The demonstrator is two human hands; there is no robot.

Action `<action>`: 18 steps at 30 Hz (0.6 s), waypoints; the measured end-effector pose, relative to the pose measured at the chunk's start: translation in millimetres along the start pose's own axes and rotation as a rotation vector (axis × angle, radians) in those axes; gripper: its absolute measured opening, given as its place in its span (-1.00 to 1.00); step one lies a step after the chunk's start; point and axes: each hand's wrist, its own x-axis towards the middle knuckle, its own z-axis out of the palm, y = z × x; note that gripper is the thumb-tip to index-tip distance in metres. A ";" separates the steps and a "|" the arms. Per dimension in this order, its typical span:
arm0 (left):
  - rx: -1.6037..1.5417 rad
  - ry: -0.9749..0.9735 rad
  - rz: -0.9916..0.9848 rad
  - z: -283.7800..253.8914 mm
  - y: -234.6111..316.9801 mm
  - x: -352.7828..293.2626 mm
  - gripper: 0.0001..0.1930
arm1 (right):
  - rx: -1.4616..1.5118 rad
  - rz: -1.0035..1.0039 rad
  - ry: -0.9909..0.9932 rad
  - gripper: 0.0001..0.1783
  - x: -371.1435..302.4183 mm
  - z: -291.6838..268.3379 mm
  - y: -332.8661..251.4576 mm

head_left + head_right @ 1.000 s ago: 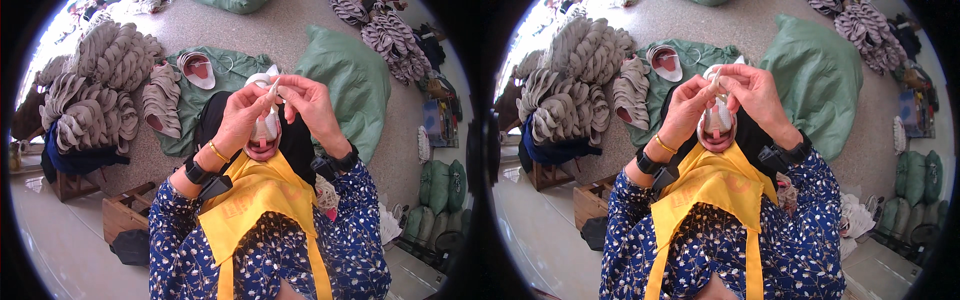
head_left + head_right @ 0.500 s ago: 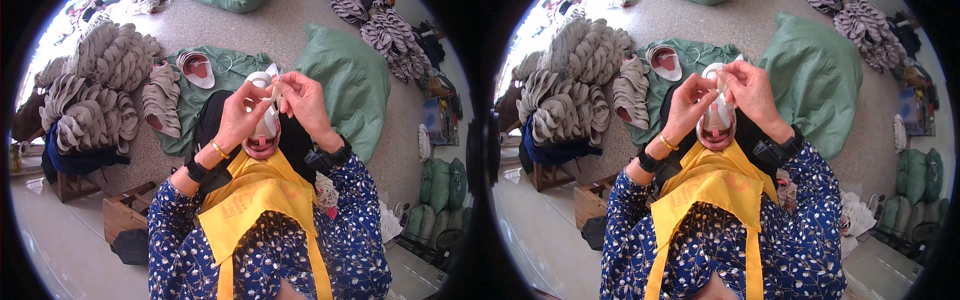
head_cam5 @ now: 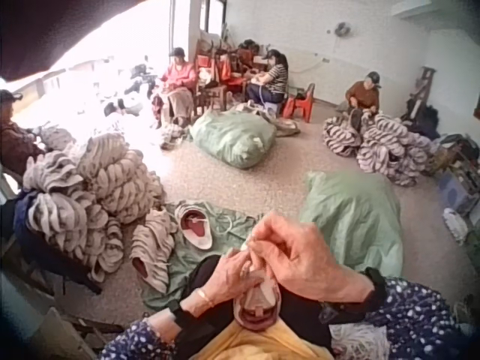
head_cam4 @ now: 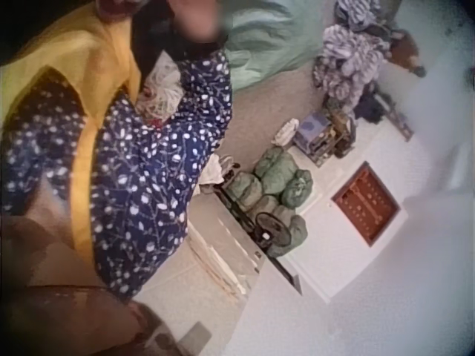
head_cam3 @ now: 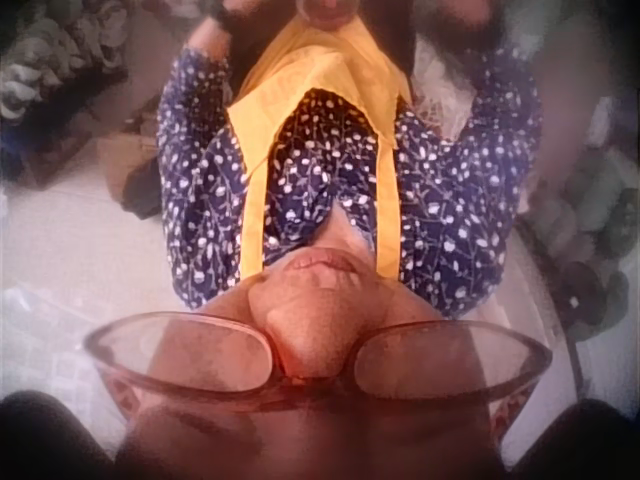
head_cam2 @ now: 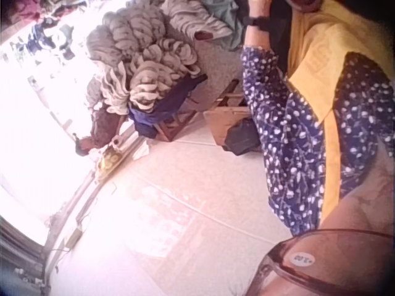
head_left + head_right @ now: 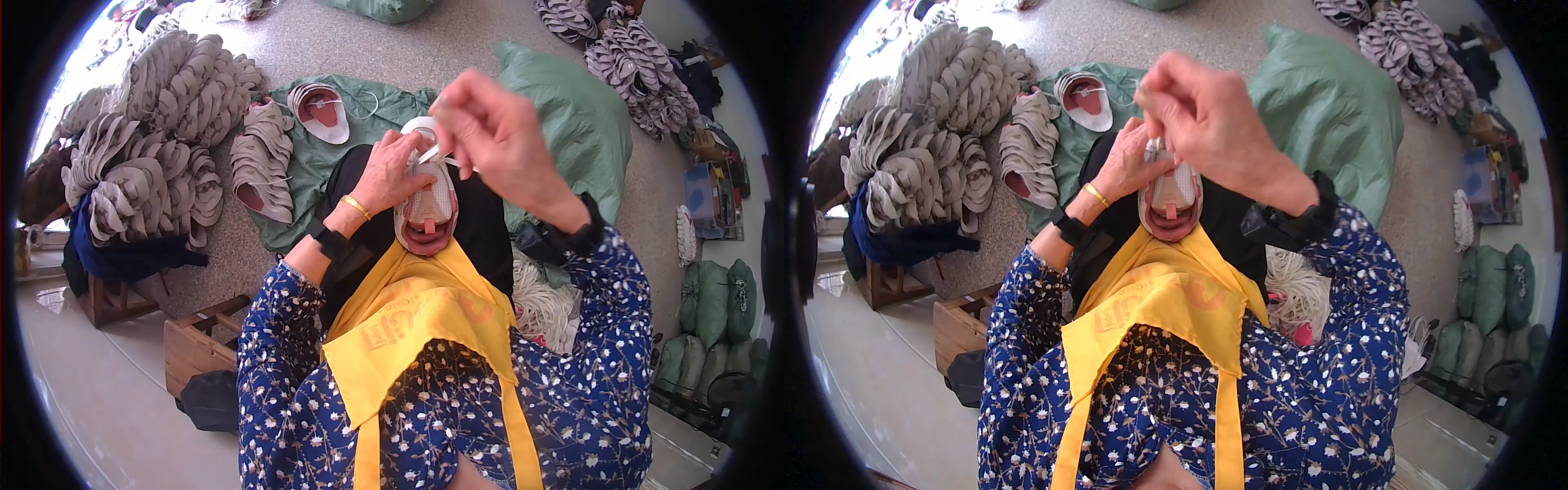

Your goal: The person sits on the floor and threads a white shoelace through the eyelets of a white sneaker. They repeatedly pull the laces to tighten them and adjust the fit, working on a single shoe throughout the clip.

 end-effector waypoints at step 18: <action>0.004 -0.046 -0.031 6.0 -9.6 3.7 -0.47 | 0.266 -0.385 0.141 -0.80 -5.6 -197.7 -87.1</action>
